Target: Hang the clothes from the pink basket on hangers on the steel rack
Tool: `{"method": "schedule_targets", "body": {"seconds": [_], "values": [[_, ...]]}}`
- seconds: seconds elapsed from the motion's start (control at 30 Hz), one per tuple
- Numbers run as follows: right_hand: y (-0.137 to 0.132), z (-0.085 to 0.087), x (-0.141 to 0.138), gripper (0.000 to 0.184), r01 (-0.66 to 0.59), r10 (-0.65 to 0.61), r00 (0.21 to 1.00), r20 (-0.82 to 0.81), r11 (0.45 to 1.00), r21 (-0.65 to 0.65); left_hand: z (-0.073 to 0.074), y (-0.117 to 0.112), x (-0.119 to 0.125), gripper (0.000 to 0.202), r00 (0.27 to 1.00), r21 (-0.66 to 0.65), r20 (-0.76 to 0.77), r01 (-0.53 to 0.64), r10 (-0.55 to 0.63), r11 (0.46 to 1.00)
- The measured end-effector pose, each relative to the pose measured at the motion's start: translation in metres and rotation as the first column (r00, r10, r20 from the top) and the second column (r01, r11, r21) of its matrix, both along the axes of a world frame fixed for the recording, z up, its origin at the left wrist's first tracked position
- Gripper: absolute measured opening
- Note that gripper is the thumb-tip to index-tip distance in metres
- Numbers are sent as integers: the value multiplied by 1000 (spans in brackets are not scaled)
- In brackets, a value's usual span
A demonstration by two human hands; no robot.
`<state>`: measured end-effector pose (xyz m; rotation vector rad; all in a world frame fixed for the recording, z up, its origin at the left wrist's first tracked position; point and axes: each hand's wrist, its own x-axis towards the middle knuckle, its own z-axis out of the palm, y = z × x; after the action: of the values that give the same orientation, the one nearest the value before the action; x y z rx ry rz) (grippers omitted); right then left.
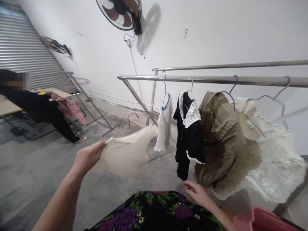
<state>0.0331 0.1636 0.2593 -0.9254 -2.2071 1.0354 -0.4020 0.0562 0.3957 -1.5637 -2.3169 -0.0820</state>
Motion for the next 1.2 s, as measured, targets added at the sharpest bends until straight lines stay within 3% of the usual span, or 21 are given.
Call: {"method": "schedule_targets", "body": {"seconds": [0.1, 0.2, 0.27, 0.37, 0.5, 0.57, 0.6, 0.67, 0.73, 0.8, 0.9, 1.07, 1.2], "values": [[12, 0, -13, 36, -138, 136, 990, -27, 955, -263, -3, -47, 2, 28, 984, -50, -17, 174, -175, 983], [20, 25, -40, 32, -296, 275, 955, -114, 919, -262, -1, -72, 19, 24, 960, -77, -24, 277, -280, 958], [19, 41, -60, 31, -426, 381, 905, -192, 831, -358, -1, -78, 39, 23, 952, -83, -62, 293, -299, 952], [12, 53, -83, 39, -564, 470, 824, -316, 633, -531, -8, -75, 73, 23, 927, -60, -122, 350, -355, 935], [-4, 52, -89, 58, -669, 327, 740, -588, 447, -594, -25, -58, 106, 22, 819, -1, -114, 566, -562, 824], [-11, 49, -83, 57, -737, 206, 657, -725, 376, -561, -33, -45, 117, 21, 751, 28, -102, 657, -652, 753], [-14, 47, -79, 51, -756, 148, 623, -768, 366, -543, -38, -38, 121, 21, 726, 37, -95, 687, -682, 726], [-18, 45, -68, 38, -743, 37, 593, -804, 409, -530, -45, -23, 132, 20, 710, 50, -77, 704, -701, 708], [-19, 44, -57, 31, -665, -71, 600, -797, 509, -547, -54, -9, 146, 18, 757, 116, -63, 653, -650, 749], [-19, 45, -47, 29, -574, -152, 604, -782, 599, -559, -64, 5, 165, 19, 843, 282, -47, 525, -535, 803], [-19, 45, -35, 30, -467, -233, 598, -767, 677, -569, -81, 26, 199, 35, 910, 496, 63, 327, -409, 804], [-20, 41, -17, 29, -376, -271, 585, -765, 745, -551, -105, 63, 252, 59, 841, 390, 334, 288, -426, 875], [-19, 38, -1, 27, -276, -266, 604, -752, 815, -510, -111, 84, 270, 32, 838, 301, 366, 304, -404, 904]]}}
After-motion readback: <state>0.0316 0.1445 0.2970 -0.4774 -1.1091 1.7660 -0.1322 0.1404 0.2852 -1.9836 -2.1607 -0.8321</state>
